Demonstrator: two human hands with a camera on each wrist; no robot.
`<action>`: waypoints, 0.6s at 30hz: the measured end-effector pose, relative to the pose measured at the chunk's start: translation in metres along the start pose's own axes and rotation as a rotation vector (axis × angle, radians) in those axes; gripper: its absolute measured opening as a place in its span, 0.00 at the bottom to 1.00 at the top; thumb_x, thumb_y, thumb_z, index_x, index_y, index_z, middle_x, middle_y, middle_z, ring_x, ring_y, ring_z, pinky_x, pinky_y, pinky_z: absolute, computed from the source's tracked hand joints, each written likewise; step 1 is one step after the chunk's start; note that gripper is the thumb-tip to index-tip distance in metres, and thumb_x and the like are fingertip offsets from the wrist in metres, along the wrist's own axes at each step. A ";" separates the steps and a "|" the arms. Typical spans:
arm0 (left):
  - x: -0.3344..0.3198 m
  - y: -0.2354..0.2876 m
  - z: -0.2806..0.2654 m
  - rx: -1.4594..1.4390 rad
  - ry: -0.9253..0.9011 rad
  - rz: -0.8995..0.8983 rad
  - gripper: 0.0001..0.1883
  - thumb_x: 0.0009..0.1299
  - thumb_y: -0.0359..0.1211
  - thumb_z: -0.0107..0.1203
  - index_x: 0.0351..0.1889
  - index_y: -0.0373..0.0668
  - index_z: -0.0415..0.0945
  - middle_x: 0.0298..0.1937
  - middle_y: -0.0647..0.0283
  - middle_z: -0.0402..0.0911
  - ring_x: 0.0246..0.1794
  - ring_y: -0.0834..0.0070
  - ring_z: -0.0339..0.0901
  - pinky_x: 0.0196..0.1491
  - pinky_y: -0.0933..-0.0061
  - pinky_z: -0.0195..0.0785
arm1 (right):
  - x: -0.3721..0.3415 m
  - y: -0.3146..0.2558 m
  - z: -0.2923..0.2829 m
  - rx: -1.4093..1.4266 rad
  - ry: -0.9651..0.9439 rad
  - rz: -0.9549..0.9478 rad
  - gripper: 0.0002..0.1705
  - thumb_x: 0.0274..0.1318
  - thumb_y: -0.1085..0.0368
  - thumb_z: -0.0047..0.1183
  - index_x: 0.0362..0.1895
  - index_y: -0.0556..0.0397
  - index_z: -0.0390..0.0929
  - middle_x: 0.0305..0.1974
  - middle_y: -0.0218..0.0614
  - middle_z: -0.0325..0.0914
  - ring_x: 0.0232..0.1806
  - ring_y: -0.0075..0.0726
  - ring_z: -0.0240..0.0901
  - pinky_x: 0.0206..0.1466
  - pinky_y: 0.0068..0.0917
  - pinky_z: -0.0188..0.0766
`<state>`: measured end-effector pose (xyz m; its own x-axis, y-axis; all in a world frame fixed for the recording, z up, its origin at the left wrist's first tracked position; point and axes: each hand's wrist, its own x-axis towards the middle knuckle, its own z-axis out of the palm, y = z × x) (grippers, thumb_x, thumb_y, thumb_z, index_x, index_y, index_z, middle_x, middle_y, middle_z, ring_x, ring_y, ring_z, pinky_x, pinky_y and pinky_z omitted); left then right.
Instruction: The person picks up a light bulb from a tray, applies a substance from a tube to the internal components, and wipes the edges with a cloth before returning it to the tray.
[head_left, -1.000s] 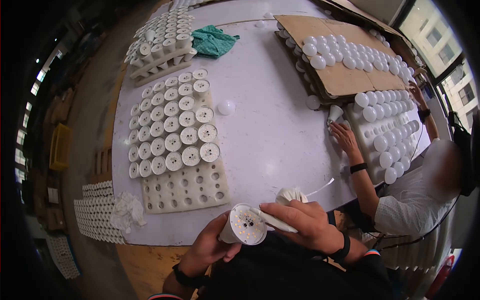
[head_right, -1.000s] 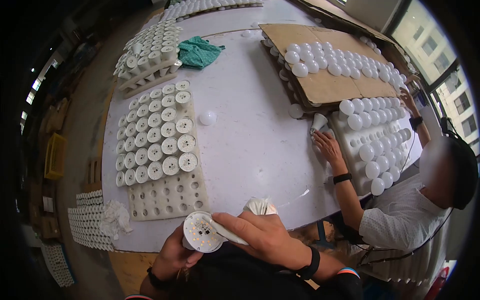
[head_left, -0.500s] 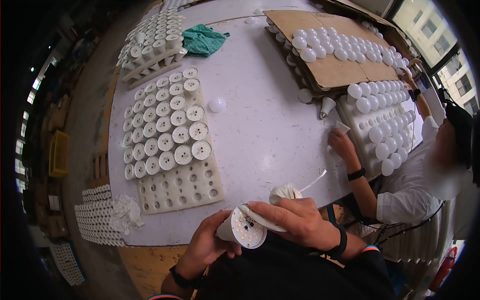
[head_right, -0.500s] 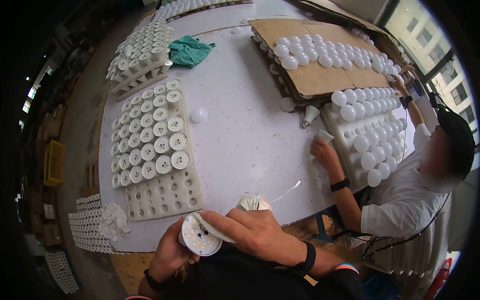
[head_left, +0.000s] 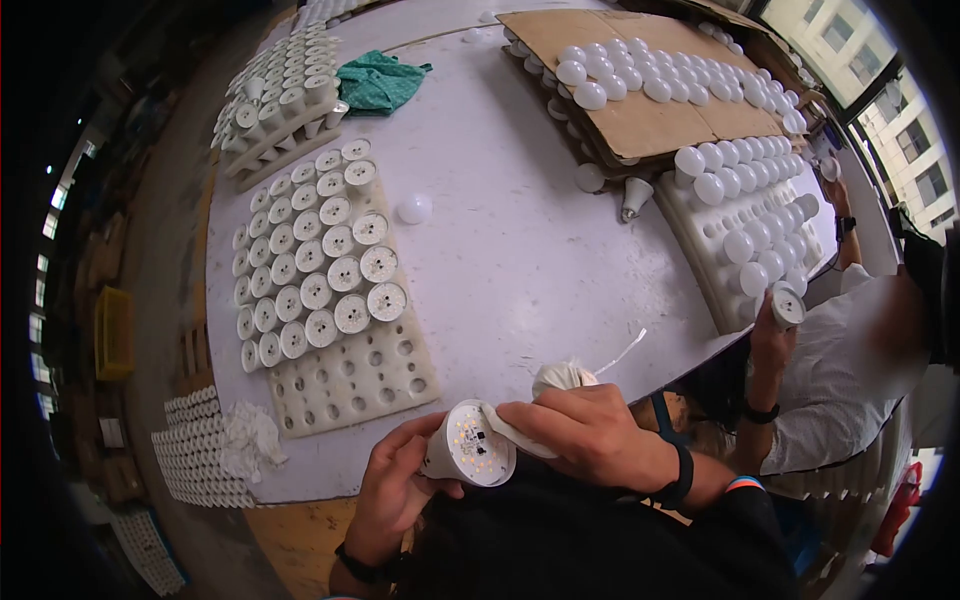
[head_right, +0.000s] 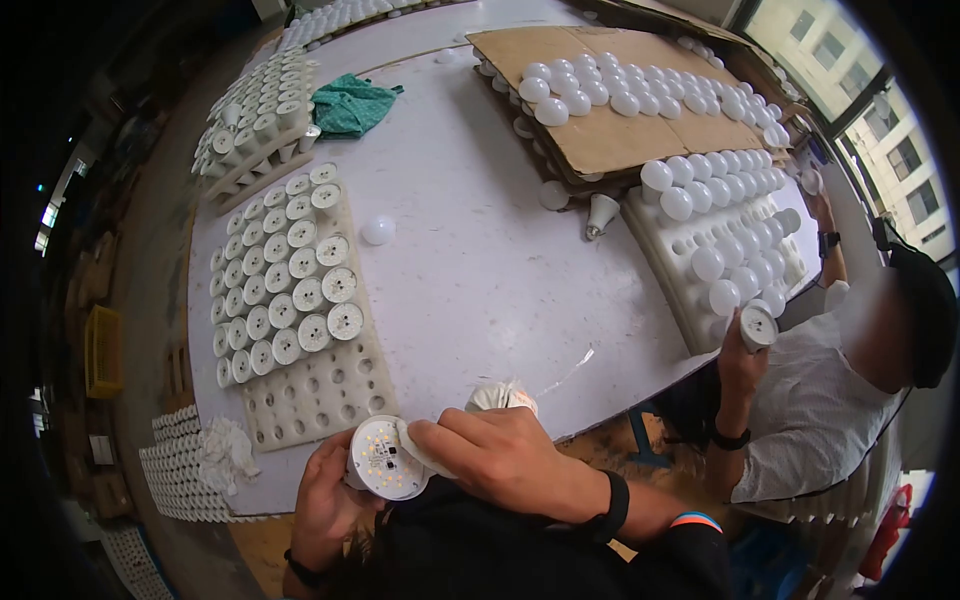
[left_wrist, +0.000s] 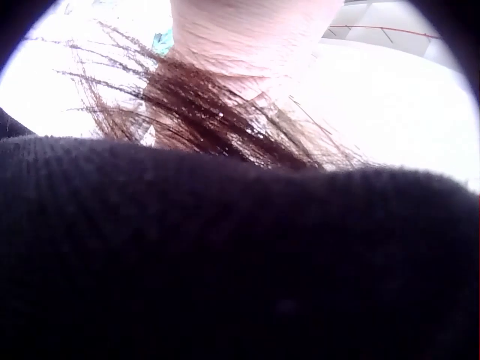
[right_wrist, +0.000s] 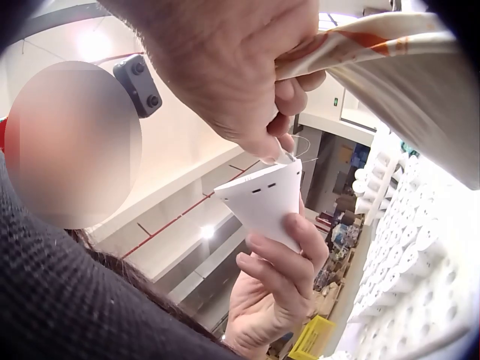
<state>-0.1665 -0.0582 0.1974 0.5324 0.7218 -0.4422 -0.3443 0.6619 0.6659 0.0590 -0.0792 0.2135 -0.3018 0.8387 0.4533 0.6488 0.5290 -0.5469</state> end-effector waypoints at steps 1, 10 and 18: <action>-0.001 0.000 0.001 0.001 -0.003 -0.004 0.23 0.68 0.40 0.44 0.55 0.31 0.62 0.45 0.52 0.74 0.38 0.67 0.77 0.30 0.73 0.74 | 0.000 0.000 0.000 -0.002 0.001 0.004 0.21 0.33 0.70 0.54 0.40 0.52 0.71 0.20 0.28 0.62 0.15 0.28 0.66 0.15 0.25 0.60; -0.002 0.001 -0.001 0.034 -0.035 0.197 0.22 0.57 0.24 0.54 0.52 0.33 0.68 0.54 0.53 0.68 0.55 0.65 0.66 0.57 0.64 0.61 | -0.003 0.003 0.002 0.043 -0.050 0.048 0.19 0.31 0.71 0.57 0.35 0.50 0.69 0.22 0.30 0.64 0.17 0.33 0.68 0.16 0.27 0.61; 0.000 -0.002 -0.002 0.040 -0.034 0.365 0.12 0.47 0.17 0.48 0.30 0.34 0.76 0.46 0.57 0.70 0.55 0.60 0.64 0.59 0.60 0.57 | -0.003 0.001 -0.001 0.127 -0.102 0.105 0.18 0.34 0.66 0.61 0.33 0.49 0.69 0.23 0.30 0.66 0.18 0.36 0.68 0.17 0.28 0.63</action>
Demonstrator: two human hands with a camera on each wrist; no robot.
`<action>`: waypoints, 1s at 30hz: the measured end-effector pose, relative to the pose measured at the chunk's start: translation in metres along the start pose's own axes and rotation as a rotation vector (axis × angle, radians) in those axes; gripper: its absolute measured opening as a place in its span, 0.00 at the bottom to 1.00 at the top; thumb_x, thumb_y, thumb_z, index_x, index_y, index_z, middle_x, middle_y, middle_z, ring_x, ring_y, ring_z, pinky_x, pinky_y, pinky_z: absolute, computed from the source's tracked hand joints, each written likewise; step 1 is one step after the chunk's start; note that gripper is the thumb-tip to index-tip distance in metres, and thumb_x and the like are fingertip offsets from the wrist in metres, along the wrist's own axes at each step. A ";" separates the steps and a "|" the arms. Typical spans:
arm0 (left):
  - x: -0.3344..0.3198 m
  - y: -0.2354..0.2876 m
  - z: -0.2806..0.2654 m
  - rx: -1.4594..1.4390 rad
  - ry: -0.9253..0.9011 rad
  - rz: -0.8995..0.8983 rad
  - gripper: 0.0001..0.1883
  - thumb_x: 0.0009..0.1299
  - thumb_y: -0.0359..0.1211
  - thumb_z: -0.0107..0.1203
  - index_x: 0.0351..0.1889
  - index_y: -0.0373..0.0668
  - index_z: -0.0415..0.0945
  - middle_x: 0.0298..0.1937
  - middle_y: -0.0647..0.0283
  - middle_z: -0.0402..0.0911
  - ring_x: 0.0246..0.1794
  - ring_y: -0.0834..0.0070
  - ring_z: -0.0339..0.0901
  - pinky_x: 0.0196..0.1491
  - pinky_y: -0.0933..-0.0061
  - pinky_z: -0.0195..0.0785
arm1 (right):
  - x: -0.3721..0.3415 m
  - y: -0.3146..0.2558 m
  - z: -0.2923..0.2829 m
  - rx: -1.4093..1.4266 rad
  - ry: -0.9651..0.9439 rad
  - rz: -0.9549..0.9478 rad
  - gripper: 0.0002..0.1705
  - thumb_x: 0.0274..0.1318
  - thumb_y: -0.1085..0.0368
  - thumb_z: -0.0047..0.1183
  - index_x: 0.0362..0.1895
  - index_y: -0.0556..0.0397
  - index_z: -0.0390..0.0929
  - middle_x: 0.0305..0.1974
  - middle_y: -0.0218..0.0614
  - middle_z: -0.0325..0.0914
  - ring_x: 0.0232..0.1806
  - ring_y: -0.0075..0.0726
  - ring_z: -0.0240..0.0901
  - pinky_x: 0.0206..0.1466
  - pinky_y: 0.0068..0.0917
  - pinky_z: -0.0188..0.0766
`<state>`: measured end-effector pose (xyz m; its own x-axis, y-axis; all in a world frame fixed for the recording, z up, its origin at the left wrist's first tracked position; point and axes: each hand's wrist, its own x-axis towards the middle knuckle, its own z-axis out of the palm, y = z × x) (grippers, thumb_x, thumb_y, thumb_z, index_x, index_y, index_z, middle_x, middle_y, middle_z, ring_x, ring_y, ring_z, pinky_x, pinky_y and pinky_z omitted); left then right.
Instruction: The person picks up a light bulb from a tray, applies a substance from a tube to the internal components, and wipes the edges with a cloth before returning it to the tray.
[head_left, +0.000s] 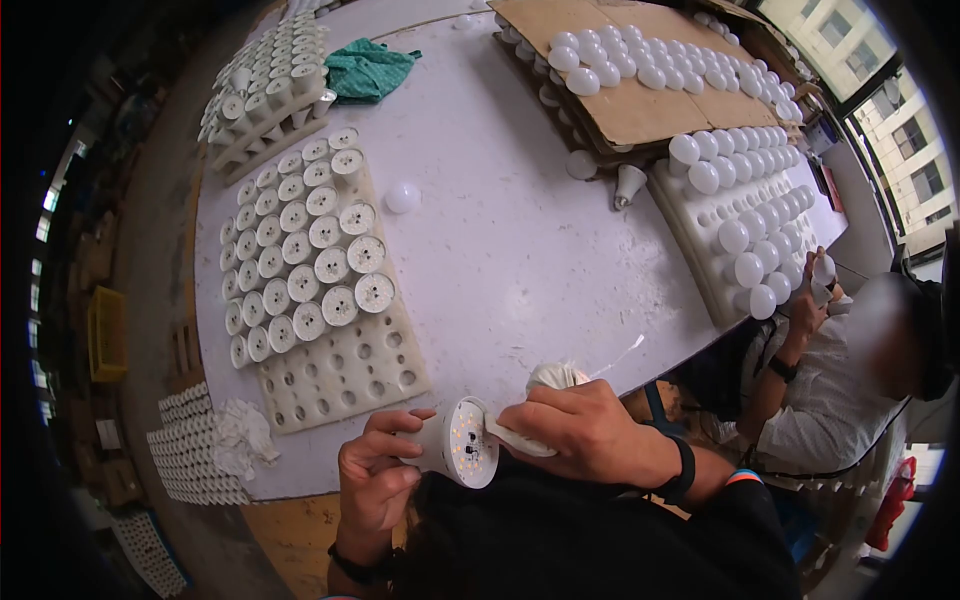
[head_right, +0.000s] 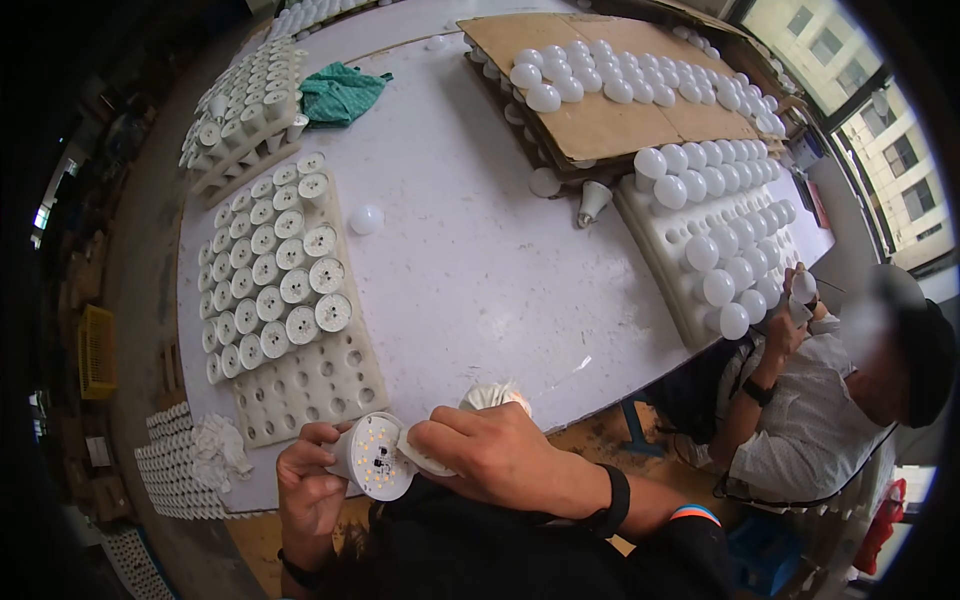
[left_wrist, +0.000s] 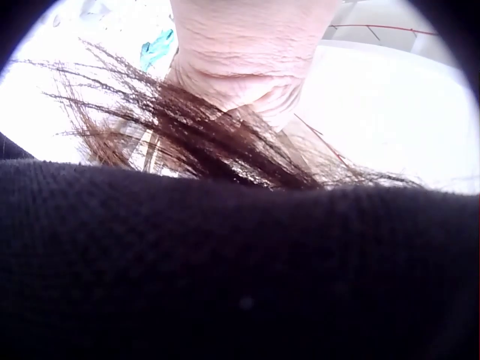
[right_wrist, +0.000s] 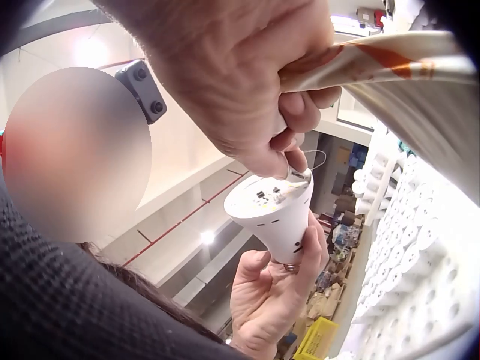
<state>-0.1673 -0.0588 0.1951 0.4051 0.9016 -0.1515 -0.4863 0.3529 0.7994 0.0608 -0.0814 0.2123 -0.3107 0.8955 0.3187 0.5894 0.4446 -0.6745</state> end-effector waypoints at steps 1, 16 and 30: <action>0.000 -0.001 -0.001 -0.002 0.003 -0.004 0.12 0.47 0.17 0.48 0.30 0.34 0.76 0.46 0.57 0.70 0.55 0.60 0.64 0.59 0.60 0.57 | 0.000 -0.001 0.000 0.002 -0.003 0.003 0.18 0.34 0.66 0.61 0.33 0.49 0.69 0.23 0.30 0.66 0.18 0.36 0.68 0.17 0.28 0.63; 0.053 -0.059 -0.025 -0.192 0.114 -0.290 0.19 0.65 0.30 0.48 0.54 0.38 0.62 0.51 0.58 0.69 0.50 0.68 0.71 0.52 0.67 0.70 | -0.014 0.004 -0.020 0.340 0.095 0.278 0.11 0.50 0.61 0.55 0.36 0.51 0.73 0.28 0.36 0.74 0.24 0.42 0.71 0.26 0.29 0.68; 0.146 -0.180 -0.006 0.372 0.168 -0.353 0.19 0.68 0.38 0.47 0.53 0.37 0.66 0.46 0.55 0.72 0.40 0.71 0.75 0.37 0.75 0.70 | -0.038 0.037 -0.059 0.158 0.178 0.341 0.20 0.47 0.67 0.57 0.48 0.49 0.70 0.34 0.40 0.76 0.30 0.43 0.74 0.31 0.29 0.70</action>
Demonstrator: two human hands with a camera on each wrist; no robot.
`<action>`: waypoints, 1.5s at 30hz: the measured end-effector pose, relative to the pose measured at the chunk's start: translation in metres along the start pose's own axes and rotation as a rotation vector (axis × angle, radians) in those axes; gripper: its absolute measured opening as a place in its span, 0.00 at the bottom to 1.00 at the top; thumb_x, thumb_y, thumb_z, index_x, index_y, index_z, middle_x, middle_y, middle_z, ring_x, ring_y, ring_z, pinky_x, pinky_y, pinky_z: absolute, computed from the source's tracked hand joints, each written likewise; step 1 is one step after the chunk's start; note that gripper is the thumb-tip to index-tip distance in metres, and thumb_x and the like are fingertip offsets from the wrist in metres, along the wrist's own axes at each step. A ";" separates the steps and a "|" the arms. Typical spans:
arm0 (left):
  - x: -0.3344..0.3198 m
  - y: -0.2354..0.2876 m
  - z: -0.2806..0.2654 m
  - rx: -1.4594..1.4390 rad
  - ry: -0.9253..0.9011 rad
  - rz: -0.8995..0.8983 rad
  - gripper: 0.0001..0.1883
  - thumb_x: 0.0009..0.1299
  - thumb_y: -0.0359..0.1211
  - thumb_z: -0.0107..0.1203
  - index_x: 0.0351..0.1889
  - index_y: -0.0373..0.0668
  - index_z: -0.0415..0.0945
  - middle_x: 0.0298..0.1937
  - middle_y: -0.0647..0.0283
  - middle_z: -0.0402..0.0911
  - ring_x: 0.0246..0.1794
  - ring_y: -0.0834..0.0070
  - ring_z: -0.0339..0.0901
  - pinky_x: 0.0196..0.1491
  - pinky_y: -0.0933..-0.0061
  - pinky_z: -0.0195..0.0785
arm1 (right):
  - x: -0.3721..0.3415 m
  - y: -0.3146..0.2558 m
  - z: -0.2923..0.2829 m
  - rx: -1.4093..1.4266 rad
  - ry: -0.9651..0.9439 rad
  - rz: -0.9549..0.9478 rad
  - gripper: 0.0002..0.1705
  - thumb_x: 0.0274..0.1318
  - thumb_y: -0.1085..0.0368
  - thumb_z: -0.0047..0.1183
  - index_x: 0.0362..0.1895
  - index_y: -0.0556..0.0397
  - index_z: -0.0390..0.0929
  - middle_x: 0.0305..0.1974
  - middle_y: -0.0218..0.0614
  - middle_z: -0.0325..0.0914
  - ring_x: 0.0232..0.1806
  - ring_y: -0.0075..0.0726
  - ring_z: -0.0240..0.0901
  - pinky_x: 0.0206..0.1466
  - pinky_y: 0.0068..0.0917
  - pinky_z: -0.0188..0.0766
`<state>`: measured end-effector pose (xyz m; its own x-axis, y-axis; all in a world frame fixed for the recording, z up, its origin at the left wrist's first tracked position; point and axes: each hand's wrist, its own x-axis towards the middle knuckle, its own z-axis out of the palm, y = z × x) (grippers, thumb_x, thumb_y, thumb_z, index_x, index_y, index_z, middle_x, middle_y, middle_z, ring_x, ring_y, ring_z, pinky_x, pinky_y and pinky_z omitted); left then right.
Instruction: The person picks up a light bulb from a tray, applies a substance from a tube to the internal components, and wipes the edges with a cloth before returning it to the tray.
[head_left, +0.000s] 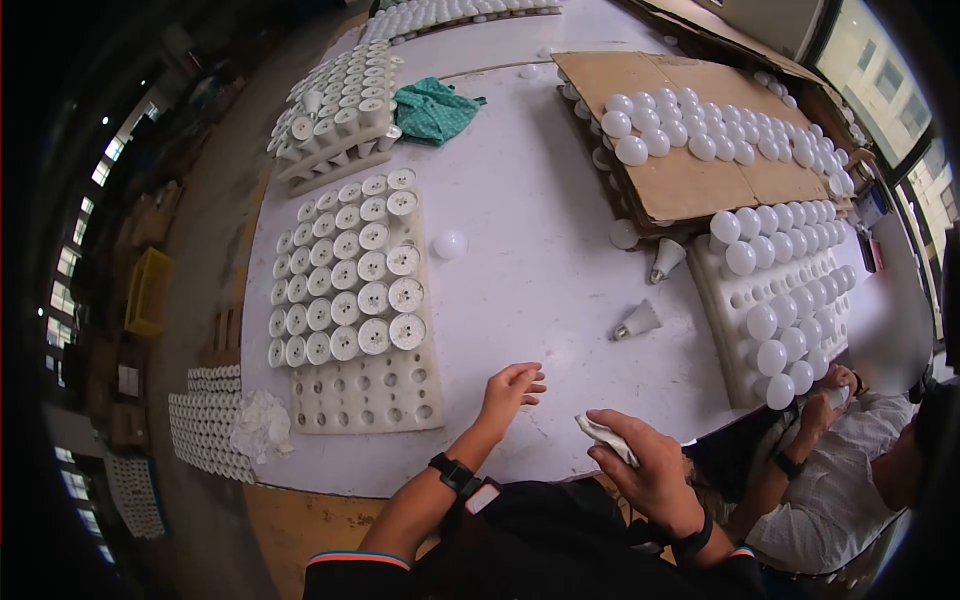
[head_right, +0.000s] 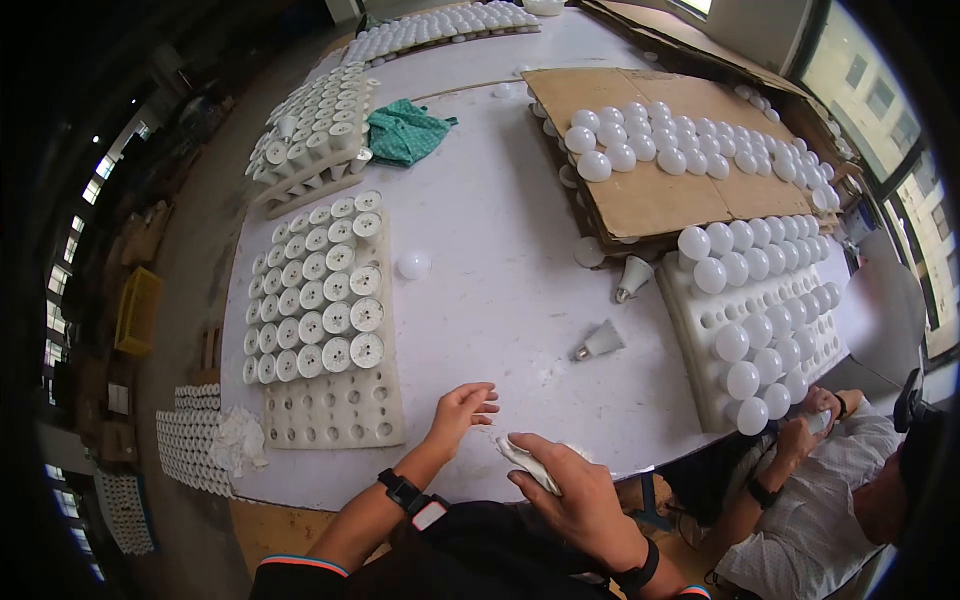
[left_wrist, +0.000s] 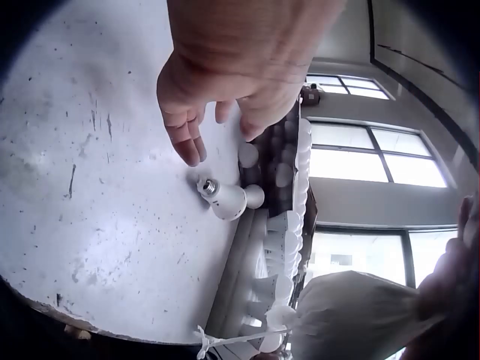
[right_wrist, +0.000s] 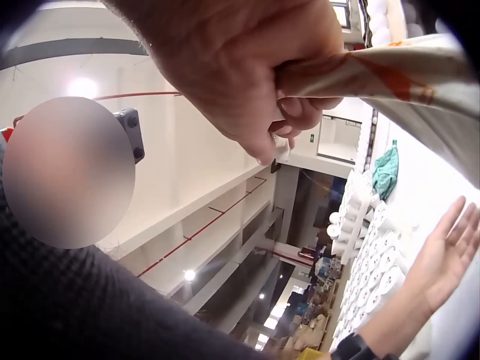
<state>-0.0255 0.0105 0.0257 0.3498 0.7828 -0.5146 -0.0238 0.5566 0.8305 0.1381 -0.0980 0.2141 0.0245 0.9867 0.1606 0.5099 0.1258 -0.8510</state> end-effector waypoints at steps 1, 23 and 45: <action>-0.006 -0.001 -0.021 -0.020 0.073 -0.003 0.17 0.67 0.37 0.47 0.50 0.36 0.68 0.41 0.57 0.75 0.37 0.72 0.75 0.36 0.76 0.70 | 0.002 0.001 0.000 -0.005 -0.043 0.010 0.20 0.47 0.67 0.57 0.48 0.49 0.70 0.34 0.39 0.76 0.31 0.42 0.74 0.31 0.29 0.71; -0.111 0.066 -0.095 -0.691 -0.213 -0.124 0.28 0.70 0.54 0.32 0.53 0.41 0.62 0.33 0.60 0.73 0.22 0.79 0.65 0.25 0.77 0.60 | 0.034 -0.024 0.061 0.031 -0.129 -0.093 0.15 0.43 0.69 0.59 0.40 0.51 0.76 0.29 0.36 0.77 0.25 0.35 0.74 0.28 0.26 0.70; -0.173 0.104 -0.060 -0.585 -0.401 -0.267 0.26 0.69 0.51 0.36 0.48 0.36 0.65 0.27 0.57 0.75 0.10 0.75 0.69 0.07 0.80 0.61 | 0.022 -0.042 0.057 -0.139 -0.078 -0.444 0.27 0.36 0.70 0.62 0.48 0.54 0.74 0.18 0.28 0.67 0.17 0.28 0.69 0.19 0.25 0.66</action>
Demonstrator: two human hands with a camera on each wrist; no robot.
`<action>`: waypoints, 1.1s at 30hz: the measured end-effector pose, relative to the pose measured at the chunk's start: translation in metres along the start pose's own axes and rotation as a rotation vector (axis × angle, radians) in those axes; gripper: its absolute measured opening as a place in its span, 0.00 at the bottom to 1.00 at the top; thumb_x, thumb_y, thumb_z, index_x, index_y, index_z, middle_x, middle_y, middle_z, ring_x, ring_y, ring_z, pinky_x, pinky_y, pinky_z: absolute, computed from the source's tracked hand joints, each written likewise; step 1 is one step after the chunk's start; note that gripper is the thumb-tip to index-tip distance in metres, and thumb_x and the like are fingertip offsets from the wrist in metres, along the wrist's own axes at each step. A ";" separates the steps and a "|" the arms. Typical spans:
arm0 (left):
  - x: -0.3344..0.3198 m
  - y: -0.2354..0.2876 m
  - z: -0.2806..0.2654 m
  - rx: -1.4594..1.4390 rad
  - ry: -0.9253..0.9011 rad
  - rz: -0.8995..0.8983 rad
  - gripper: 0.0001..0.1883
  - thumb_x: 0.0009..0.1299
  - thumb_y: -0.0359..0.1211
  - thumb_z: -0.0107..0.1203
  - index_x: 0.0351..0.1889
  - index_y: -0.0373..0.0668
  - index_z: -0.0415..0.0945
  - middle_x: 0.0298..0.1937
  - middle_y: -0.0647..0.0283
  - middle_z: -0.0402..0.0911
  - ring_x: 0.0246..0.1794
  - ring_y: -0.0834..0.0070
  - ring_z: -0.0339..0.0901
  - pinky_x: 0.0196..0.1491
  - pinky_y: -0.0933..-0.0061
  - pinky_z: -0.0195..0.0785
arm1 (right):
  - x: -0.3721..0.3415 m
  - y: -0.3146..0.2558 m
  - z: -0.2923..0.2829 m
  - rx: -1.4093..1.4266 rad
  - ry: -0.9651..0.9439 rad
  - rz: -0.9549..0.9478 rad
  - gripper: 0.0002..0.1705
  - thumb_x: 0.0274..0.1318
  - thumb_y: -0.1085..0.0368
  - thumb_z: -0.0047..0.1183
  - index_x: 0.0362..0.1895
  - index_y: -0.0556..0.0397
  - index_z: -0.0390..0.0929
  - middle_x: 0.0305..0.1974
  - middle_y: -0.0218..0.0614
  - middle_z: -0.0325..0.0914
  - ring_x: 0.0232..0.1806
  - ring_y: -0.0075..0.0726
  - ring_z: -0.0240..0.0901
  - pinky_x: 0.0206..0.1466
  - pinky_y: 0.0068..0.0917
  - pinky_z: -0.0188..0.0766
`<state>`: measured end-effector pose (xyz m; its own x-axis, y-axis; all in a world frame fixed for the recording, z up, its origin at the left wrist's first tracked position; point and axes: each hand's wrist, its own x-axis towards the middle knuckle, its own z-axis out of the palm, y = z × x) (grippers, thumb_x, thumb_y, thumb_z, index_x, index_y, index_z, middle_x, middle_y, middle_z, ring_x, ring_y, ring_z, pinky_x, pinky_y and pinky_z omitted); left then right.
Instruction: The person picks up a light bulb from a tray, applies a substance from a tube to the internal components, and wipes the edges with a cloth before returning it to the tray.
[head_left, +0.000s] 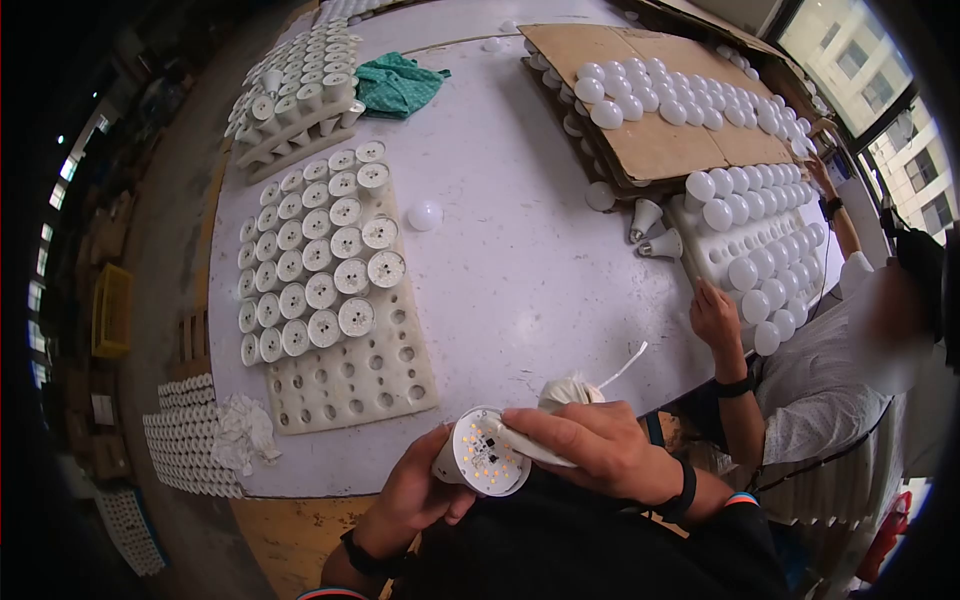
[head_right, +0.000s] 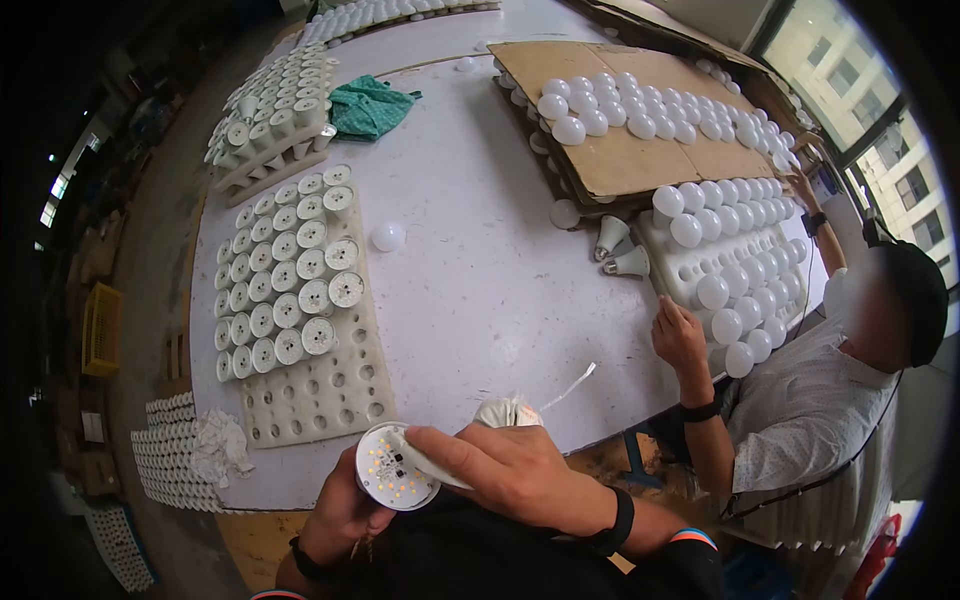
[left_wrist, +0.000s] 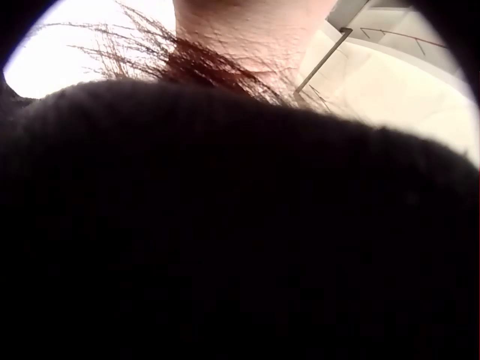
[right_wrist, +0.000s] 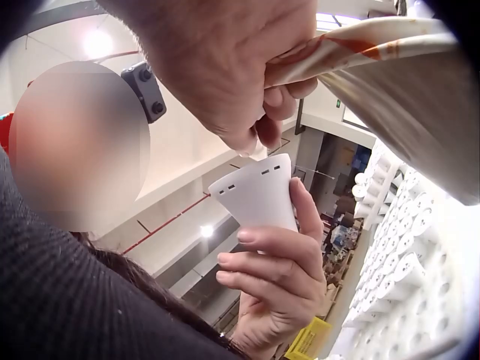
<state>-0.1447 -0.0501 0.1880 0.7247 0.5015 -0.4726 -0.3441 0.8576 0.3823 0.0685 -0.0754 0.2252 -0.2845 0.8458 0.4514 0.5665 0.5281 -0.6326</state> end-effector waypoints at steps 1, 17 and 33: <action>0.000 0.000 0.001 -0.015 0.024 -0.017 0.26 0.69 0.51 0.36 0.48 0.36 0.66 0.27 0.57 0.75 0.10 0.75 0.69 0.07 0.80 0.61 | 0.000 -0.001 0.001 -0.001 0.000 0.001 0.27 0.36 0.70 0.62 0.48 0.54 0.74 0.18 0.28 0.67 0.17 0.28 0.69 0.19 0.25 0.66; -0.004 0.001 -0.005 0.086 0.055 -0.023 0.25 0.70 0.49 0.35 0.47 0.34 0.66 0.27 0.56 0.76 0.14 0.73 0.73 0.12 0.79 0.66 | -0.004 0.005 0.002 -0.097 -0.014 -0.029 0.27 0.32 0.70 0.61 0.46 0.53 0.74 0.18 0.27 0.64 0.15 0.26 0.66 0.17 0.24 0.62; -0.015 -0.001 -0.001 0.231 0.048 0.400 0.20 0.54 0.21 0.51 0.48 0.34 0.70 0.53 0.52 0.68 0.54 0.64 0.67 0.57 0.63 0.59 | -0.009 0.006 0.001 -0.089 -0.074 0.040 0.16 0.34 0.69 0.56 0.34 0.51 0.69 0.21 0.30 0.63 0.16 0.32 0.67 0.16 0.27 0.62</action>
<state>-0.1557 -0.0584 0.1940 0.5320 0.7969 -0.2863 -0.4447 0.5507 0.7064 0.0736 -0.0800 0.2167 -0.3148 0.8712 0.3768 0.6438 0.4877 -0.5896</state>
